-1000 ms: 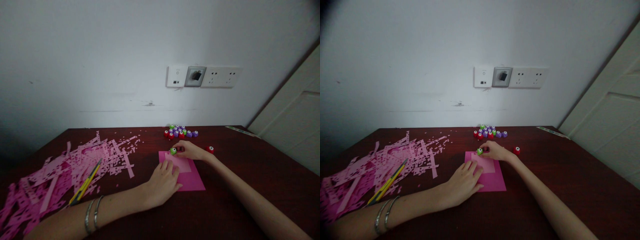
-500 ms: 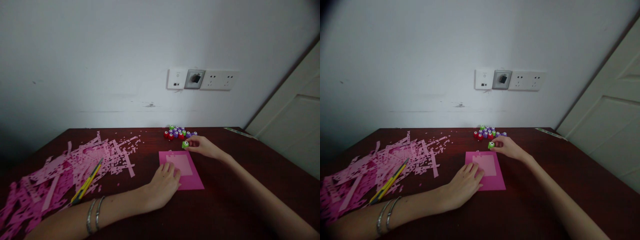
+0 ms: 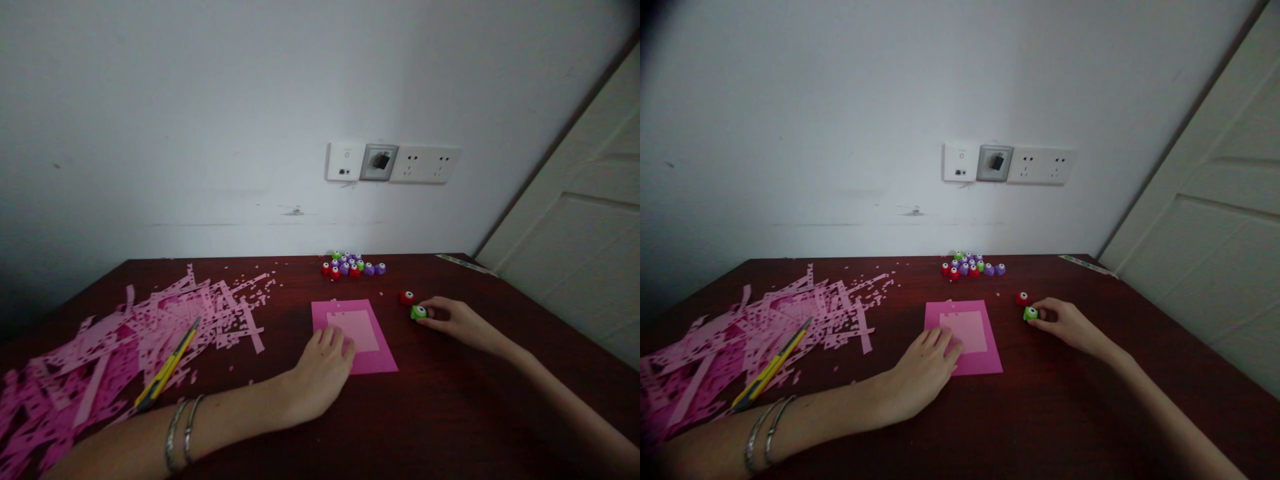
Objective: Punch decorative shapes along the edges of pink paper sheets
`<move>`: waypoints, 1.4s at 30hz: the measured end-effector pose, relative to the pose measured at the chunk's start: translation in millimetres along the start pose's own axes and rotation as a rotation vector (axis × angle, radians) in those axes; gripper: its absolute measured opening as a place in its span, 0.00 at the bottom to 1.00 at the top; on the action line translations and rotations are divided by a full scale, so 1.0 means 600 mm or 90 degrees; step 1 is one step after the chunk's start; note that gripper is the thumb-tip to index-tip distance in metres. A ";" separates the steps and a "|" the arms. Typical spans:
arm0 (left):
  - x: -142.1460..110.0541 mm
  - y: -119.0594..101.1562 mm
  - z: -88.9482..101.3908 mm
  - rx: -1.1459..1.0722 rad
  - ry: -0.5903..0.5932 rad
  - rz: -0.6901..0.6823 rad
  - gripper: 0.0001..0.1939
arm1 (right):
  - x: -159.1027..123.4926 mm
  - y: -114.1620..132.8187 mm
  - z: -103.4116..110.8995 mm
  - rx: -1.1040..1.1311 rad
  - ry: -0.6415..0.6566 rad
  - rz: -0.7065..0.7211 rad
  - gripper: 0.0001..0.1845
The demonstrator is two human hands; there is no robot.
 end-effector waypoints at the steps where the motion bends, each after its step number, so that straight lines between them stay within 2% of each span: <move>1: -0.001 0.000 0.000 0.000 0.002 -0.003 0.16 | 0.001 -0.003 0.000 -0.003 -0.004 -0.002 0.22; 7: -0.005 -0.002 0.004 0.000 0.019 -0.023 0.20 | 0.006 -0.019 -0.009 -0.017 -0.001 -0.002 0.23; 10: -0.006 -0.002 0.009 -0.001 0.012 -0.027 0.19 | 0.004 -0.013 0.002 -0.044 -0.010 -0.013 0.26; 13: -0.005 -0.001 0.012 -0.002 0.007 -0.029 0.19 | -0.003 0.023 0.024 -0.086 -0.046 -0.038 0.24; 15: -0.005 -0.001 0.013 -0.002 0.004 -0.027 0.19 | -0.005 0.064 0.026 -0.083 -0.053 -0.009 0.21; 17: -0.005 -0.002 0.014 -0.001 0.000 -0.025 0.19 | -0.003 0.105 0.009 -0.042 -0.034 0.039 0.19; 19: -0.005 -0.004 0.018 -0.003 -0.011 -0.024 0.19 | 0.007 0.132 -0.024 -0.019 -0.011 0.062 0.18; 22: -0.003 -0.005 0.031 -0.017 -0.039 -0.033 0.17 | 0.034 0.143 -0.083 -0.014 0.020 0.085 0.17; 24: 0.003 0.006 0.039 -0.039 -0.057 -0.031 0.16 | 0.055 0.136 -0.110 -0.022 -0.013 0.104 0.16; 27: 0.025 0.055 0.040 -0.100 -0.083 0.005 0.13 | 0.081 0.117 -0.131 0.003 -0.073 0.120 0.18; 31: 0.077 0.185 0.010 -0.207 -0.131 0.127 0.13 | 0.090 0.099 -0.141 0.040 -0.105 0.126 0.19; 33: 0.110 0.252 -0.022 -0.277 -0.099 0.178 0.13 | 0.089 0.098 -0.142 0.051 -0.100 0.136 0.19; 35: 0.142 0.302 -0.060 -0.363 -0.037 0.203 0.14 | 0.087 0.098 -0.141 0.055 -0.098 0.140 0.18; 38: 0.179 0.338 -0.107 -0.460 0.033 0.214 0.18 | 0.087 0.099 -0.139 0.054 -0.102 0.144 0.18; 42: 0.212 0.340 -0.141 -0.560 0.056 0.174 0.23 | 0.089 0.099 -0.140 0.049 -0.103 0.144 0.18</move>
Point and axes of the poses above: each hand's wrist, its own x-axis towards the middle knuckle, its own z-axis out of the back of the hand, y = z × x, the point moved 5 cm from there along x, towards the middle knuckle, and after that the axes turned 11 degrees about x, right-handed, at the moved point
